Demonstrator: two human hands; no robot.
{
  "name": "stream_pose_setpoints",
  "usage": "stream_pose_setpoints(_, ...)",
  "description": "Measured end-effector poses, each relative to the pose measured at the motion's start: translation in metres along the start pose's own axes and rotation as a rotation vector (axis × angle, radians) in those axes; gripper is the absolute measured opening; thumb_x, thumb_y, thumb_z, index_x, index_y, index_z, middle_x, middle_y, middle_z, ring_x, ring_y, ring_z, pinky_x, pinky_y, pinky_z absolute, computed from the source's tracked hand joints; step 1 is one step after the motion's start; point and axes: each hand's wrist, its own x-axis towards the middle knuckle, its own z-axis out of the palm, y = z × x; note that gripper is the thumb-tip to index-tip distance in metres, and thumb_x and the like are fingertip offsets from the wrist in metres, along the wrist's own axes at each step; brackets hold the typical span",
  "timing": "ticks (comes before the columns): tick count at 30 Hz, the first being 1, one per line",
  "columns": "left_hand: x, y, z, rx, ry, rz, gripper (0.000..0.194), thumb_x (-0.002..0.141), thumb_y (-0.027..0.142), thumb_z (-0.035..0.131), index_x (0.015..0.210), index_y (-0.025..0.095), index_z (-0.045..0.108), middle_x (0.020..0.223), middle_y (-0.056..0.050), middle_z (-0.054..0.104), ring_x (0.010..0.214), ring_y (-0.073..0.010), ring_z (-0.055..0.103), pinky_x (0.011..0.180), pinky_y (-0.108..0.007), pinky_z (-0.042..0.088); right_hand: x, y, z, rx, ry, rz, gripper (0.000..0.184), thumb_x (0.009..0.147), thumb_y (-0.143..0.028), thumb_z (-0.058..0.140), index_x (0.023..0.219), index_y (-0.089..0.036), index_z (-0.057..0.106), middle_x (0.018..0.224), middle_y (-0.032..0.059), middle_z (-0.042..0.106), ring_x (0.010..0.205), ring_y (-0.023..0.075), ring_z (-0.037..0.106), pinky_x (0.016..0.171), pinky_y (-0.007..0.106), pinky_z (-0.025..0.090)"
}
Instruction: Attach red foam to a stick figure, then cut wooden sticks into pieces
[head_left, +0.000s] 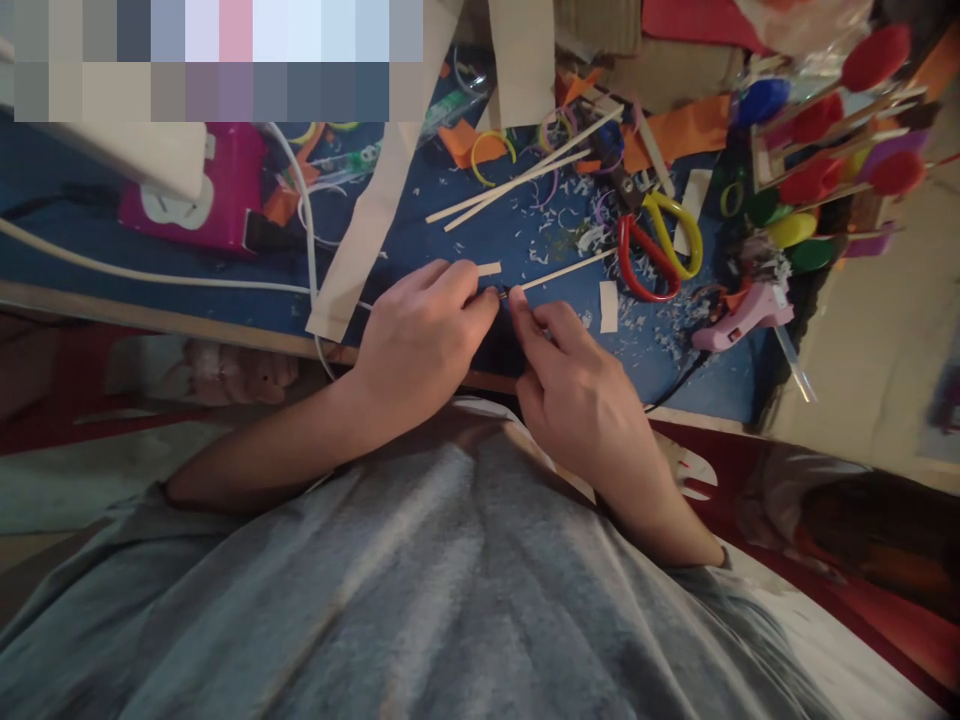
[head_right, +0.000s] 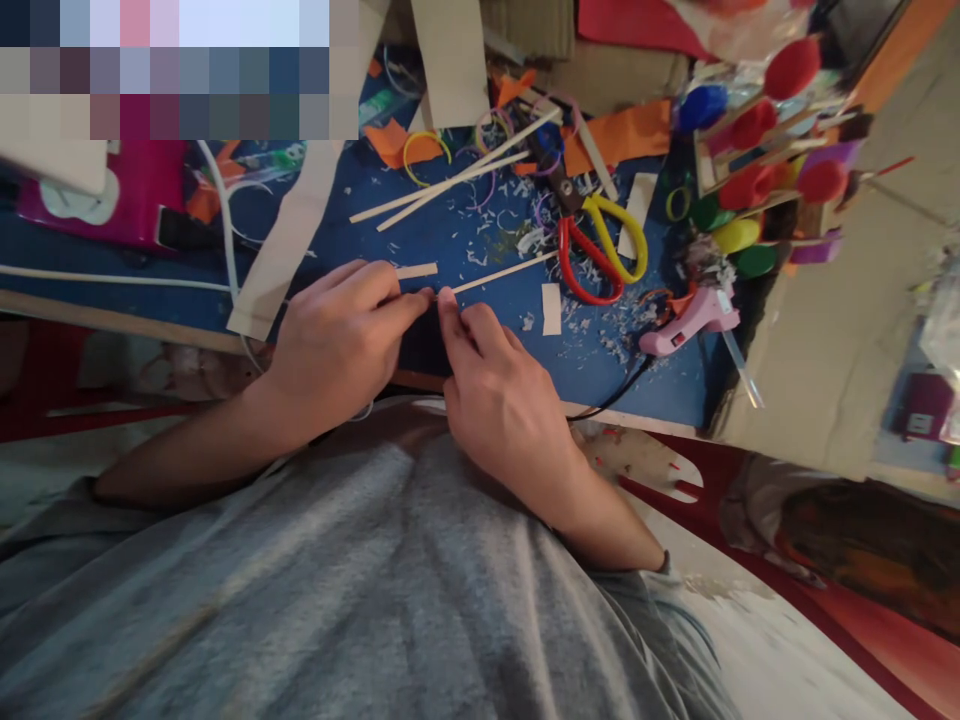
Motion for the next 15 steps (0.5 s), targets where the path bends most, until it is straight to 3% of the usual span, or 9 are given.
stream_pose_setpoints(6,0.002,0.001,-0.002,0.001,-0.031,0.002,0.047,0.12,0.018,0.038,0.096,0.017,0.078,0.101,-0.012,0.073,0.095,-0.0259,0.068,0.08,-0.04,0.056,0.013,0.0,0.003,-0.015,0.012,0.005,0.074,0.1,-0.005,0.045,0.173,-0.007,0.055,0.141,0.0209,0.073,0.125,0.0337,0.079,0.104,0.052,0.075)
stream_pose_setpoints(10,0.002,0.003,-0.004,0.033,-0.044,0.017,0.045,0.12,0.017,0.04,0.095,0.017,0.078,0.102,-0.012,0.074,0.096,-0.0258,0.069,0.08,-0.039,0.055,0.014,0.0,0.003,-0.015,0.033,-0.008,0.073,0.099,-0.005,0.046,0.172,-0.002,0.056,0.144,0.022,0.073,0.13,0.033,0.079,0.111,0.05,0.073)
stream_pose_setpoints(15,0.001,0.002,-0.002,0.116,-0.027,0.049,0.037,0.118,0.015,0.047,0.107,0.015,0.082,0.103,-0.012,0.075,0.095,-0.0262,0.071,0.078,-0.038,0.055,0.001,0.001,0.001,-0.019,0.014,0.005,0.07,0.104,-0.007,0.044,0.173,-0.006,0.056,0.141,0.0203,0.074,0.13,0.0318,0.078,0.116,0.051,0.071)
